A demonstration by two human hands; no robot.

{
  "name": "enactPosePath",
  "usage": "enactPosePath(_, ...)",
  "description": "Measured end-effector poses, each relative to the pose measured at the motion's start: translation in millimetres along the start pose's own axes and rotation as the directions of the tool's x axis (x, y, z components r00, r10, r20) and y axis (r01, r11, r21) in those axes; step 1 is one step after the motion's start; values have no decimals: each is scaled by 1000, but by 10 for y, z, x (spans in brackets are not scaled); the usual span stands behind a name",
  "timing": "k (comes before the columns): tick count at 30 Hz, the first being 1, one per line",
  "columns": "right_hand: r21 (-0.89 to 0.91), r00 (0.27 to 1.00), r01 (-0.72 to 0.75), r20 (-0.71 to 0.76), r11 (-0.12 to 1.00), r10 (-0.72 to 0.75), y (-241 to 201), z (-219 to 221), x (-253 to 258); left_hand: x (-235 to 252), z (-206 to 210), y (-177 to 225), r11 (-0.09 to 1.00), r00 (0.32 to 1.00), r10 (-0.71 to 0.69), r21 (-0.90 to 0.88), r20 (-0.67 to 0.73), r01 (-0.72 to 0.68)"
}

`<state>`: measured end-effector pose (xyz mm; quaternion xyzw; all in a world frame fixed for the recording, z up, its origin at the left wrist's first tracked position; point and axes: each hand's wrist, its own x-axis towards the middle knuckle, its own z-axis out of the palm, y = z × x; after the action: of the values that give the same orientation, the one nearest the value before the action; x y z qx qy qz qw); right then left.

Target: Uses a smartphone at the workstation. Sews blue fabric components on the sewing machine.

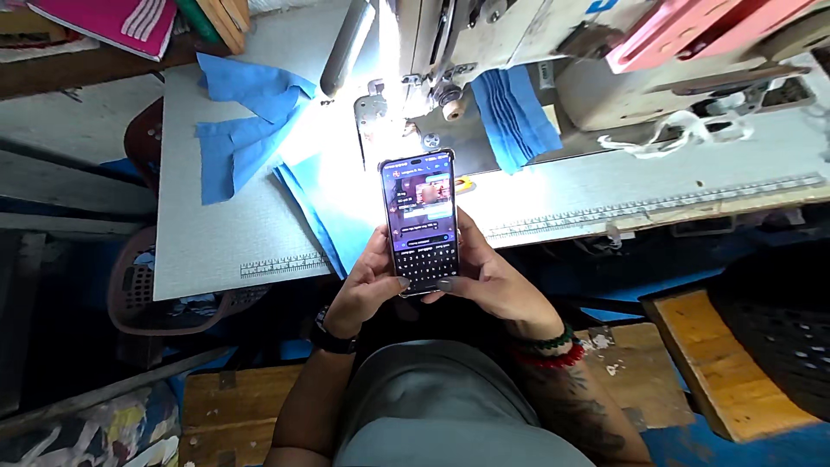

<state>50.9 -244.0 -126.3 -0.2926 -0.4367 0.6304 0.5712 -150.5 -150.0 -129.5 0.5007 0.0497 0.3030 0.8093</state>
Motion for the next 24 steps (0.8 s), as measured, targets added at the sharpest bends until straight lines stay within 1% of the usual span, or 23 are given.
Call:
enactPosePath(2, -22, 1000, 0, -6, 1000, 0, 5, 6, 6, 4, -1, -1, 1000, 1000, 13, -6, 12, -13)
enactPosePath(5, 3, 1000, 1, 1, 1000, -1, 13, -10, 3, 4, -8, -8, 1000, 1000, 17, -16, 21, -17)
enactPosePath(7, 11, 1000, -12, -28, 1000, 12, 12, -1, 6, 6, -15, -14, 1000, 999, 21, -4, 27, -21)
enactPosePath(13, 13, 1000, 4, -5, 1000, -4, 12, 1, 6, 14, 2, -7, 999, 1000, 4, 54, -24, -3)
enactPosePath(19, -38, 999, -6, -34, 999, 5, 17, 24, 21, 8, 6, 0, 999, 1000, 7, 44, -21, -6)
enactPosePath(24, -21, 1000, -2, -18, 1000, 1, 12, 12, 13, 6, -1, 2, 999, 1000, 13, 33, -6, -13)
